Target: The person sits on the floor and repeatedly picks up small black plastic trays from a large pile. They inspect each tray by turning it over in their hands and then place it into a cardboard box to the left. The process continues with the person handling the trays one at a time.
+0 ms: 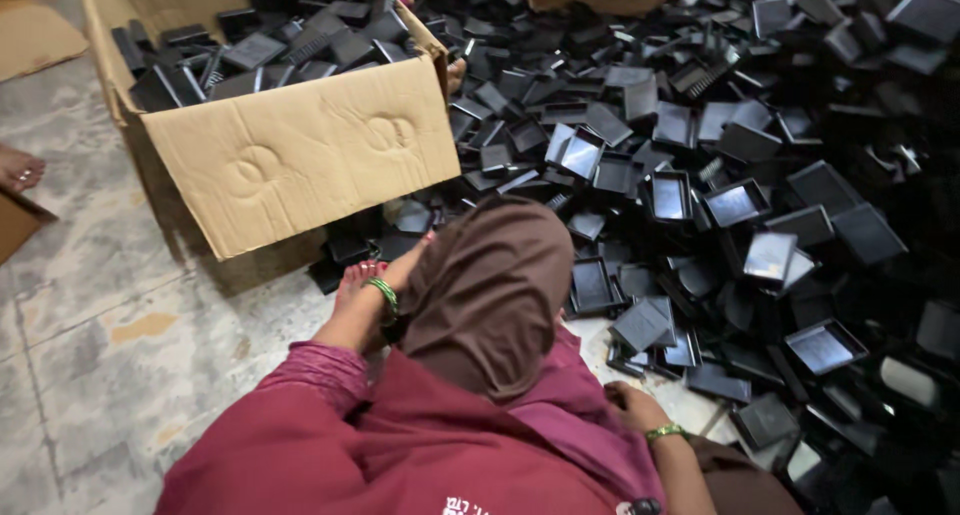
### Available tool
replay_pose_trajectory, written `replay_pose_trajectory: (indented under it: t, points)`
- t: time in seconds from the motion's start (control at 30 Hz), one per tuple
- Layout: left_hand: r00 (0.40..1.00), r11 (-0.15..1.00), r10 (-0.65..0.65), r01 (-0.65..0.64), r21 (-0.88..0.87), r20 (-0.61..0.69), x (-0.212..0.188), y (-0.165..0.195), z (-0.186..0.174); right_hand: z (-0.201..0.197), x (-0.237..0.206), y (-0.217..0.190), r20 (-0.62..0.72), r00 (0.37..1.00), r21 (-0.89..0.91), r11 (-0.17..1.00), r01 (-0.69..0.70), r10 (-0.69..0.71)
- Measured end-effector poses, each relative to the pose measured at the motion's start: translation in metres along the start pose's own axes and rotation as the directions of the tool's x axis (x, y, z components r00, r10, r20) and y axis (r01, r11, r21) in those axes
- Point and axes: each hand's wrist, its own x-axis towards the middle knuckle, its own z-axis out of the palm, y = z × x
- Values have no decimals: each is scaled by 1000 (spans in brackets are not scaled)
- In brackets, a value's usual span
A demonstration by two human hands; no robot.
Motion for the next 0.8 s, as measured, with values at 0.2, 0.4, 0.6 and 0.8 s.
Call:
replay_pose_trajectory:
  t: [0.2,0.4,0.6,0.8]
  points:
    - [930,907,27,131,-400,367,-29,18,16,4,-25,6,-33,999,-71,997,3,-6]
    - [980,954,141,-173,245,143,-44,42,50,11,-39,11,-54,998,-105,994,12,-18]
    - [929,867,353,-369,335,108,-26,51,25,20,-44,17,-100,992,-114,991,68,-80]
    - [958,850,287,-259,460,8,-16,57,0,22,-36,23,-83,996,-84,996,11,-18]
